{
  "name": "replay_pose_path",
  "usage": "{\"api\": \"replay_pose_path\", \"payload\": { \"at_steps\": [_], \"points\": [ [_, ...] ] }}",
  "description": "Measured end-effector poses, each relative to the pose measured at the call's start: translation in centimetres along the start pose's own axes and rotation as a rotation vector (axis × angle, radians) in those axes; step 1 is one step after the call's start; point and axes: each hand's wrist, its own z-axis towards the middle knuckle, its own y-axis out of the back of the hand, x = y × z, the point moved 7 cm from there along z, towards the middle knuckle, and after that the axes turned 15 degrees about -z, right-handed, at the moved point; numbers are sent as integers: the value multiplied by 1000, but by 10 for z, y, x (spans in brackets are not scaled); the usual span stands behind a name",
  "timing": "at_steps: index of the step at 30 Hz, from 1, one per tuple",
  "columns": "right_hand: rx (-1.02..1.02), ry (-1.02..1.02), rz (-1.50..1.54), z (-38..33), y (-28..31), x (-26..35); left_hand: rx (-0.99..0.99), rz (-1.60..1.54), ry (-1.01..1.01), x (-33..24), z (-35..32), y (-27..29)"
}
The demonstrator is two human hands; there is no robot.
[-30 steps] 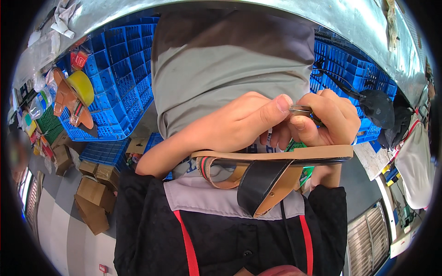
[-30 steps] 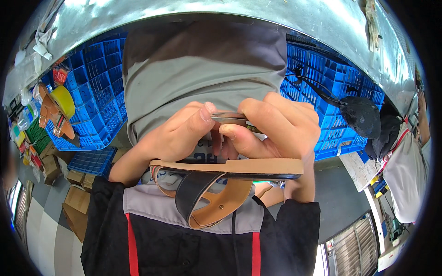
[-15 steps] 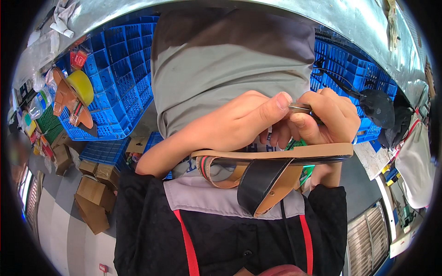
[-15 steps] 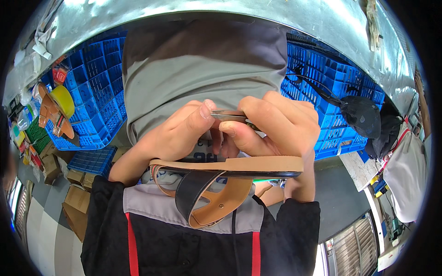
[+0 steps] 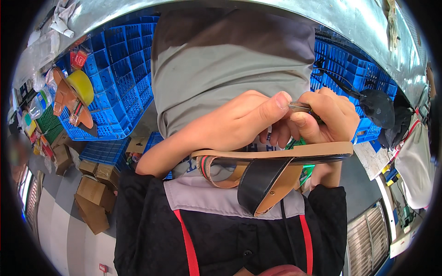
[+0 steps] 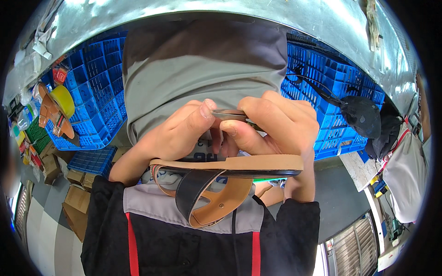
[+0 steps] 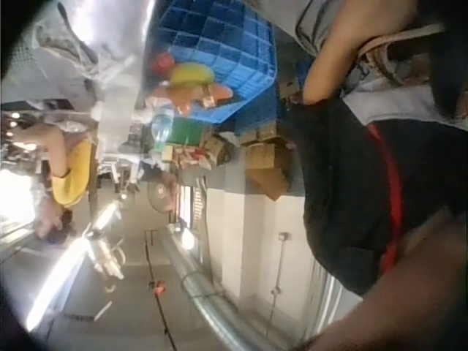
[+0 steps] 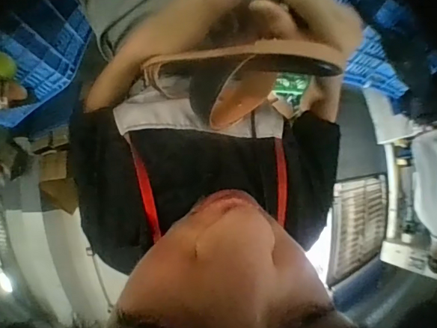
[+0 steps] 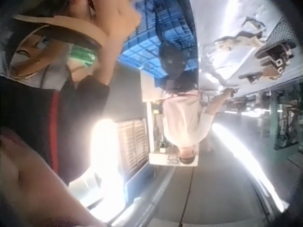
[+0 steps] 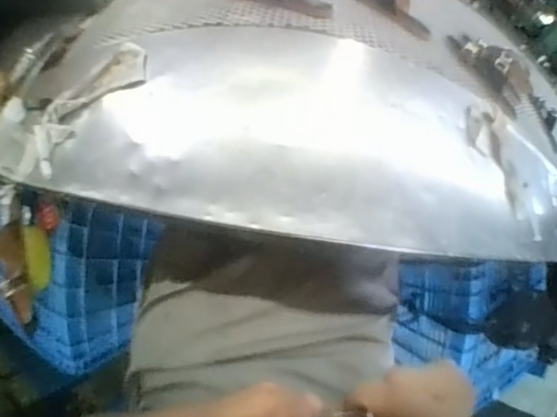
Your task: Trimming, assembling, and inspecting sandals on a footwear production line.
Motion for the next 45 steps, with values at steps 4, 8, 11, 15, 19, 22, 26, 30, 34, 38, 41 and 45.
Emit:
{"api": "replay_pose_path", "payload": {
  "at_steps": [4,8,11,15,19,22,26,30,34,38,41,45],
  "points": [
    [4,14,2,-1,-1,-2,3,3,-4,0,0,0],
    [14,21,2,-1,0,0,4,-33,-33,-2,-1,-3],
    [-11,-46,19,-1,1,0,4,-26,-23,0,-1,-3],
    [-28,-49,-16,-4,2,2,27,-2,-29,3,-1,-5],
    [-43,-66,15,-8,-2,-4,24,15,-49,0,0,-4],
    [-48,-90,24,-1,-6,-7,-5,-2,-35,-1,0,1],
    [-56,-43,-99,-2,11,-3,17,47,-3,-7,2,-7],
    [-10,81,-117,9,13,5,22,-11,80,-3,-4,-3],
    [-15,68,68,15,-7,-5,-77,-111,83,10,-17,25],
    [-46,-87,-18,30,12,3,-92,-26,66,4,-28,29],
    [-80,-303,-28,48,28,-11,-147,-192,12,-22,-30,11],
    [-278,-369,-139,86,45,-35,-191,-314,-38,-45,-17,5]
  ]
}}
